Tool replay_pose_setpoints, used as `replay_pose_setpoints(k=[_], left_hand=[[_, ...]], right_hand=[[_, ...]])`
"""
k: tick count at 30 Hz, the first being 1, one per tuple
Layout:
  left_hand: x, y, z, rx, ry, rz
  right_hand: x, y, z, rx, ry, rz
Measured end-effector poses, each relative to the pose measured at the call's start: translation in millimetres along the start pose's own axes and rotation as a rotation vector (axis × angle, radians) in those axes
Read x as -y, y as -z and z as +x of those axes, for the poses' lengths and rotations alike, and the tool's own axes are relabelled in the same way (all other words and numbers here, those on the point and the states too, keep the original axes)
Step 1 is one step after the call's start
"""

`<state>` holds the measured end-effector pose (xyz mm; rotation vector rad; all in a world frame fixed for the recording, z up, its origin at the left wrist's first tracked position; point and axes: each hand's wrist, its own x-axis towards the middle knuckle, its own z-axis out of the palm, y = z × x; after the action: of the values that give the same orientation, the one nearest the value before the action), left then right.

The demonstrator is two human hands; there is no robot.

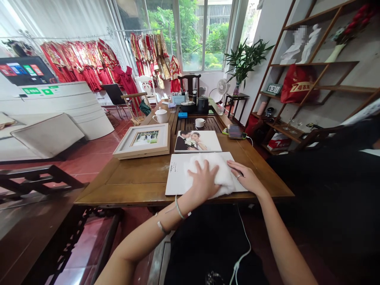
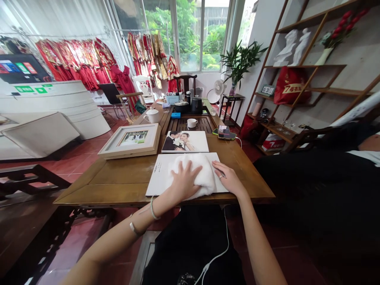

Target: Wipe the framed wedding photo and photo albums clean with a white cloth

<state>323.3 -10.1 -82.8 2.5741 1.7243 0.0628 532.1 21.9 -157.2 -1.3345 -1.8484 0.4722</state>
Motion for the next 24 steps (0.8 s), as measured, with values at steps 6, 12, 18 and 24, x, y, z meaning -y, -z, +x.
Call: replay_pose_setpoints(k=[6, 12, 18, 24], left_hand=[[2, 2.3, 43, -0.024, 0.056, -0.030], [-5, -1.6, 42, -0.073, 0.055, 0.011], [-30, -4.2, 0, -0.039, -0.018, 0.034], [-40, -9.2, -42, -0.014, -0.094, 0.024]], right_hand=[[1, 0, 1, 0.014, 0.002, -0.022], [1, 0, 2, -0.004, 0.000, -0.007], [3, 2, 1, 0.021, -0.002, 0.044], [6, 4, 0, 0.035, -0.019, 0.087]])
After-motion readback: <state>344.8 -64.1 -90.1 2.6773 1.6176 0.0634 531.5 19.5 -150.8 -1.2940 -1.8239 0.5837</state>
